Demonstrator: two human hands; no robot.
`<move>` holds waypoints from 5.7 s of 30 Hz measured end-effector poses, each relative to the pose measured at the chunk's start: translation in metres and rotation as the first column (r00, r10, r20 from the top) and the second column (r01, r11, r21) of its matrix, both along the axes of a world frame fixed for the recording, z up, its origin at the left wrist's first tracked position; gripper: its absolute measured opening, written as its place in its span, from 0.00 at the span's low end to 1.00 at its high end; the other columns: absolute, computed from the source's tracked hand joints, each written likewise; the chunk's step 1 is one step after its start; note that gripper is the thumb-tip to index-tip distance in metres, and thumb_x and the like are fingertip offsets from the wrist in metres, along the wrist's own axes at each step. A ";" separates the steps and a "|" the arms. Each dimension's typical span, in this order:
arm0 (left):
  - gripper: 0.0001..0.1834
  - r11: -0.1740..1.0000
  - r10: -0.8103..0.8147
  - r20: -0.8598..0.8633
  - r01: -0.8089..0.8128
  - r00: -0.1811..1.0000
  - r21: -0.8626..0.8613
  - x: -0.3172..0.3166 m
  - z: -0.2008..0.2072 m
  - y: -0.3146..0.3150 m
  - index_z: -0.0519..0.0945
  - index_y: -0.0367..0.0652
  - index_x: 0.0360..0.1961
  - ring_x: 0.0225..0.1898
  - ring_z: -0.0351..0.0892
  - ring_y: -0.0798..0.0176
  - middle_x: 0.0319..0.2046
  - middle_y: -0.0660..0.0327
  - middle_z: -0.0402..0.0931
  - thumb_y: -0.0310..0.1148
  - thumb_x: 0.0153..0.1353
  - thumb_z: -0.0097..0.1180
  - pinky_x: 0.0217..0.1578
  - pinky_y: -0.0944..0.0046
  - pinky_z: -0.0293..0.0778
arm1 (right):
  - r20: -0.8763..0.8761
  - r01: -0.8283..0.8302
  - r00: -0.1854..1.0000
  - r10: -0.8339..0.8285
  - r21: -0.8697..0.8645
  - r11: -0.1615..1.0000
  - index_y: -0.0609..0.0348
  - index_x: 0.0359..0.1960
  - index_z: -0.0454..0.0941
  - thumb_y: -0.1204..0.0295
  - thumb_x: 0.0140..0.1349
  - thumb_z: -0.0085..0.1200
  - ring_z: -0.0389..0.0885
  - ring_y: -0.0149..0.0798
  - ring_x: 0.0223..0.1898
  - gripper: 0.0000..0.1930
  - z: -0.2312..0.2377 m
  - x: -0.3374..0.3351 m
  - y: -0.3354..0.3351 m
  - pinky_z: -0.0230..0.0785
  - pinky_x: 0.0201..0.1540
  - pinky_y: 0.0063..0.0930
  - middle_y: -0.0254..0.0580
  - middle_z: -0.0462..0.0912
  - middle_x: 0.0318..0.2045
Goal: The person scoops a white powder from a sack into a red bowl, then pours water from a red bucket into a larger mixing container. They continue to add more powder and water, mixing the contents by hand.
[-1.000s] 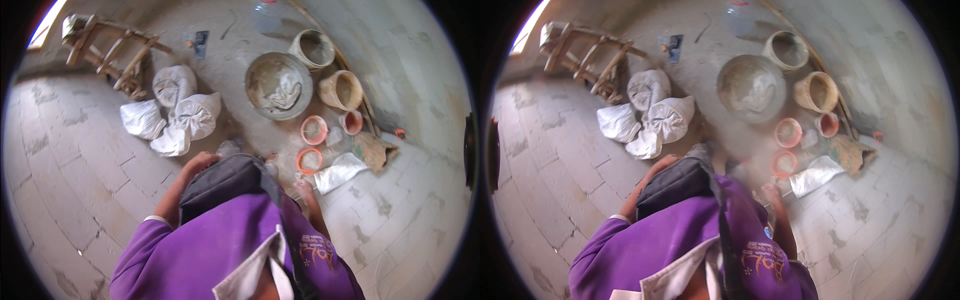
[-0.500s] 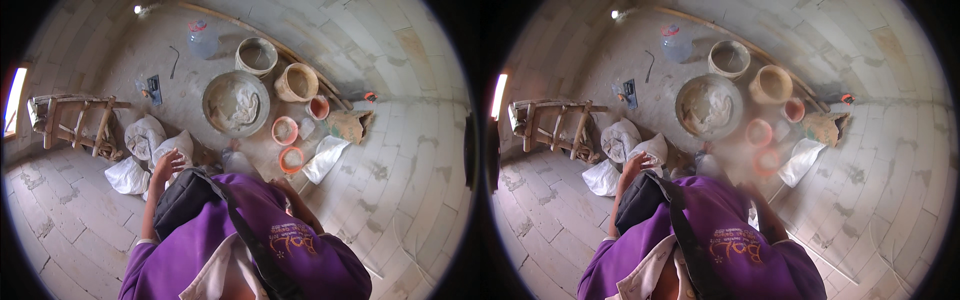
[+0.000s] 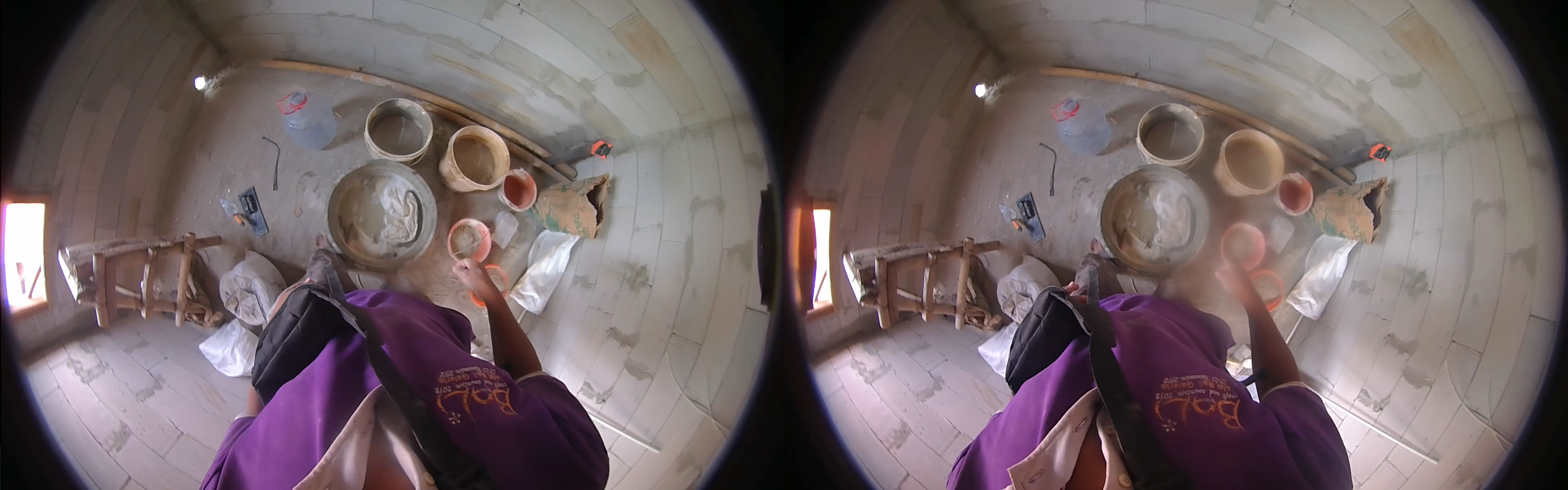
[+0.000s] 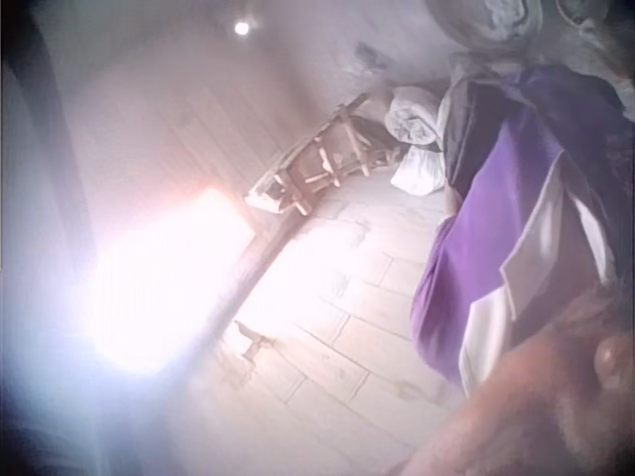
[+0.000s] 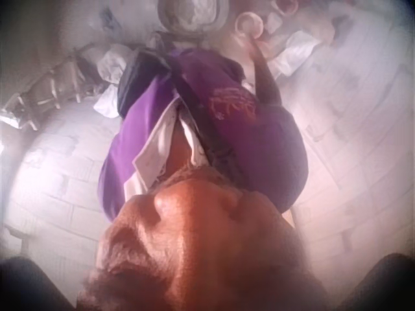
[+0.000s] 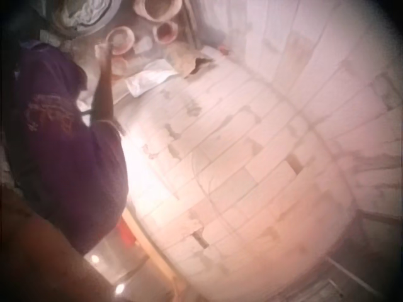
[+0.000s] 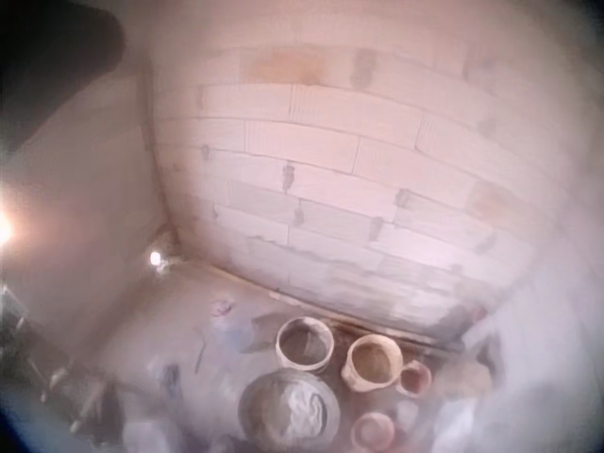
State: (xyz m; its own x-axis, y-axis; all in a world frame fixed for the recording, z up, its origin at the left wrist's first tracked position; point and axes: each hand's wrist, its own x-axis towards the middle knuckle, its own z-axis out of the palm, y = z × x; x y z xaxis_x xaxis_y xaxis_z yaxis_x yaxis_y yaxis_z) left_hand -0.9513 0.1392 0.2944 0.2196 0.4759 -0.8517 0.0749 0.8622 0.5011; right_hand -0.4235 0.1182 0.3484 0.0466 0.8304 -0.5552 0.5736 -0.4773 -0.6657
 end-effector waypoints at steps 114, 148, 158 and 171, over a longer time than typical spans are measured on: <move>0.24 0.006 -0.898 -0.388 0.887 0.208 0.462 0.200 0.157 0.293 0.74 0.39 0.47 0.16 0.65 0.75 0.27 0.65 0.73 0.39 0.53 0.65 0.10 0.72 0.59 | -0.228 0.897 0.441 -0.868 0.130 0.422 0.62 0.54 0.69 0.53 0.45 0.64 0.72 0.52 0.53 0.36 0.115 -0.303 -0.047 0.63 0.56 0.41 0.57 0.75 0.49; 0.21 -0.211 -0.932 0.162 0.849 -0.324 0.484 0.394 0.186 -0.129 0.72 0.33 0.51 0.29 0.77 0.68 0.28 0.60 0.75 0.24 0.54 0.56 0.21 0.71 0.74 | 0.350 0.844 0.276 -0.895 0.357 0.400 0.60 0.46 0.72 0.77 0.47 0.54 0.73 0.55 0.48 0.20 0.189 -0.196 -0.276 0.70 0.47 0.43 0.53 0.73 0.42; 0.15 -0.300 -0.885 0.191 0.835 -0.424 0.462 0.445 0.197 -0.213 0.75 0.35 0.47 0.22 0.75 0.71 0.26 0.62 0.75 0.25 0.58 0.54 0.18 0.72 0.72 | 0.323 0.928 0.152 -0.934 0.279 0.248 0.53 0.49 0.73 0.78 0.53 0.50 0.73 0.56 0.50 0.19 0.217 -0.177 -0.333 0.69 0.50 0.43 0.55 0.72 0.46; 0.17 -0.451 -0.737 0.179 0.672 -0.652 0.588 0.531 0.216 -0.262 0.78 0.35 0.46 0.24 0.77 0.69 0.30 0.57 0.80 0.21 0.55 0.49 0.24 0.70 0.75 | 0.391 0.883 -0.361 -0.847 0.434 -0.177 0.69 0.51 0.69 0.58 0.52 0.62 0.77 0.60 0.43 0.31 0.241 -0.133 -0.353 0.70 0.45 0.44 0.61 0.76 0.43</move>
State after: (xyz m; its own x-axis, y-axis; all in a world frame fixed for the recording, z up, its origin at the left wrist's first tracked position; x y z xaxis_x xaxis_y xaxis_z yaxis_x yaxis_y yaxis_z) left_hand -0.4205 -0.1226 0.5102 0.4768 -0.8049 -0.3532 0.3537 -0.1922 0.9154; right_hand -0.5561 -0.2351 0.5896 0.8825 -0.4647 -0.0722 -0.4301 -0.7354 -0.5236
